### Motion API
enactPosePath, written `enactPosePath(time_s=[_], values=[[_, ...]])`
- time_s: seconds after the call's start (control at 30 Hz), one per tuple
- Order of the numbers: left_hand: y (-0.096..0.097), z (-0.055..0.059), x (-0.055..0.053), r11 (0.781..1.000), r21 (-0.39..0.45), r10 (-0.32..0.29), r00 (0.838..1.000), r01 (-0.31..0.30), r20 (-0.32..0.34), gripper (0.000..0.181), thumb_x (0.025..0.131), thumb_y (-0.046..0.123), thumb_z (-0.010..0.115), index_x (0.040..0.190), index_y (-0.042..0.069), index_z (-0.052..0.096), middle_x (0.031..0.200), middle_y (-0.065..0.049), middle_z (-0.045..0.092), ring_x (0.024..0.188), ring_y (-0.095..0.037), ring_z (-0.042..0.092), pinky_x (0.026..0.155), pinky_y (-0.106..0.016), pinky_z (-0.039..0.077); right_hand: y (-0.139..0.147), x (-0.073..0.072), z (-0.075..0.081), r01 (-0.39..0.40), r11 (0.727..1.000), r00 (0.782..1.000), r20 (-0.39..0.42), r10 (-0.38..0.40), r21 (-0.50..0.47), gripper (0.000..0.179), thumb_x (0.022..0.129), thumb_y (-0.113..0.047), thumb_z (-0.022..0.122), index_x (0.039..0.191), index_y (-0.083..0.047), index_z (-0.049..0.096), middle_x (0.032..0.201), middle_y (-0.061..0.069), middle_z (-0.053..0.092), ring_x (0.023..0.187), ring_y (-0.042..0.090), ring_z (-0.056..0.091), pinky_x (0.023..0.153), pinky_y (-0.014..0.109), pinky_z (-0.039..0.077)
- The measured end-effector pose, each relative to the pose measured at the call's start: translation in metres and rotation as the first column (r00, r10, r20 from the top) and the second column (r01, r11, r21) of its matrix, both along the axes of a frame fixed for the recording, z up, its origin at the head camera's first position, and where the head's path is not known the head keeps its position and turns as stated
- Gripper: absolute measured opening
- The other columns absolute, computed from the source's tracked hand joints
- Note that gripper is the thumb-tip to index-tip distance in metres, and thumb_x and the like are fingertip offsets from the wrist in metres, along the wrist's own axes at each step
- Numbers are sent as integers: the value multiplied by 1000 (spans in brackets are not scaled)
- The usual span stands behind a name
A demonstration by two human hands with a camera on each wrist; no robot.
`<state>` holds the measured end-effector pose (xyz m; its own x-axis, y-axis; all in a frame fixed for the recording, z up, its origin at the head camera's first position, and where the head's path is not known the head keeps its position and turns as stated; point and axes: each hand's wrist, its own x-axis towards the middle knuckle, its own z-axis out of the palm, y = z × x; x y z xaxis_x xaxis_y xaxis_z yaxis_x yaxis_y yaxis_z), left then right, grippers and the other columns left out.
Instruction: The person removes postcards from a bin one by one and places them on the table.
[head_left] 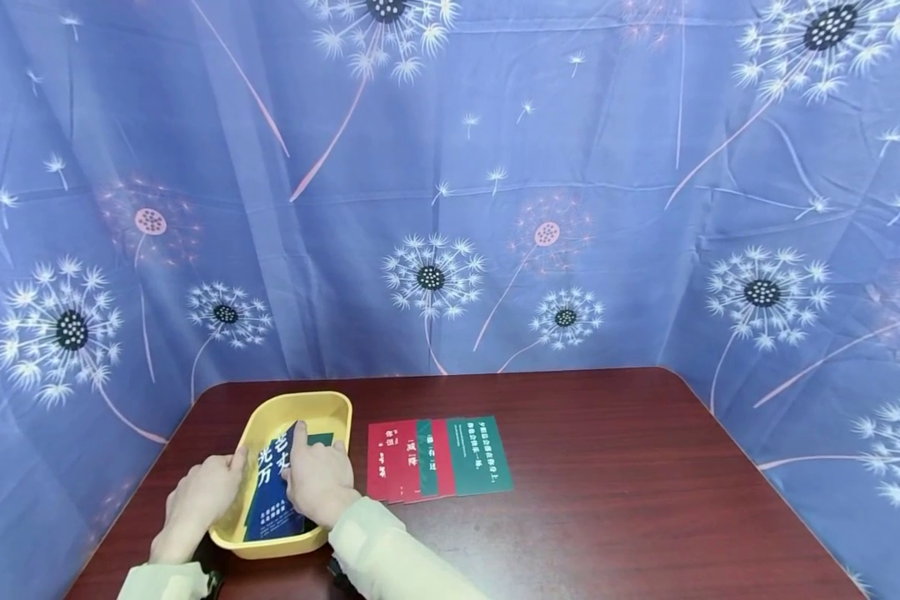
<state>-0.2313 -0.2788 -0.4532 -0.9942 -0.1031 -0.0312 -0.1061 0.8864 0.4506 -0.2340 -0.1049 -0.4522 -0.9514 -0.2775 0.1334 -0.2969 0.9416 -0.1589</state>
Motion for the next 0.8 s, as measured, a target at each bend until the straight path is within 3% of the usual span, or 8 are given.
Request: enactPosePath(time_s=[0.23,0.43,0.57,0.7,0.8], values=[[0,0,0,1000,4,1,1000,-1,-15,62,104,49,24,96,7,69,96,-30,63,80,-46,62,57,-54,44,5,0,2,-32,997,999,-22,31,-68,68,96,-41,59,153,-20,29,61,-6,55,56,8,55,72,25,43],[0,0,0,1000,7,1,1000,-1,-8,63,104,50,24,98,5,69,95,-29,63,80,-44,62,58,-54,44,5,1,3,-17,989,1000,10,18,-148,67,99,-41,54,155,-24,21,57,-6,48,47,8,48,57,23,46],[1,-1,-1,1000,9,10,1000,-9,-20,64,104,51,24,98,5,69,93,-29,63,78,-42,62,58,-55,43,6,-1,6,-4,972,1000,-10,1,-233,70,99,-42,54,156,-24,17,59,-4,51,50,11,51,51,24,46],[1,0,-1,1000,13,7,1000,-7,-2,64,104,51,23,97,6,69,94,-29,63,78,-41,62,58,-54,43,11,-3,8,-17,937,1000,-27,8,-349,54,100,-38,55,145,-16,36,73,-1,62,63,11,60,62,26,50],[0,2,-1,1000,5,7,1000,-7,6,65,104,51,23,99,4,68,97,-31,62,79,-43,62,58,-55,44,15,-3,12,-38,880,999,-19,33,-473,30,100,-33,55,123,-15,51,80,-1,63,70,10,62,66,26,51]])
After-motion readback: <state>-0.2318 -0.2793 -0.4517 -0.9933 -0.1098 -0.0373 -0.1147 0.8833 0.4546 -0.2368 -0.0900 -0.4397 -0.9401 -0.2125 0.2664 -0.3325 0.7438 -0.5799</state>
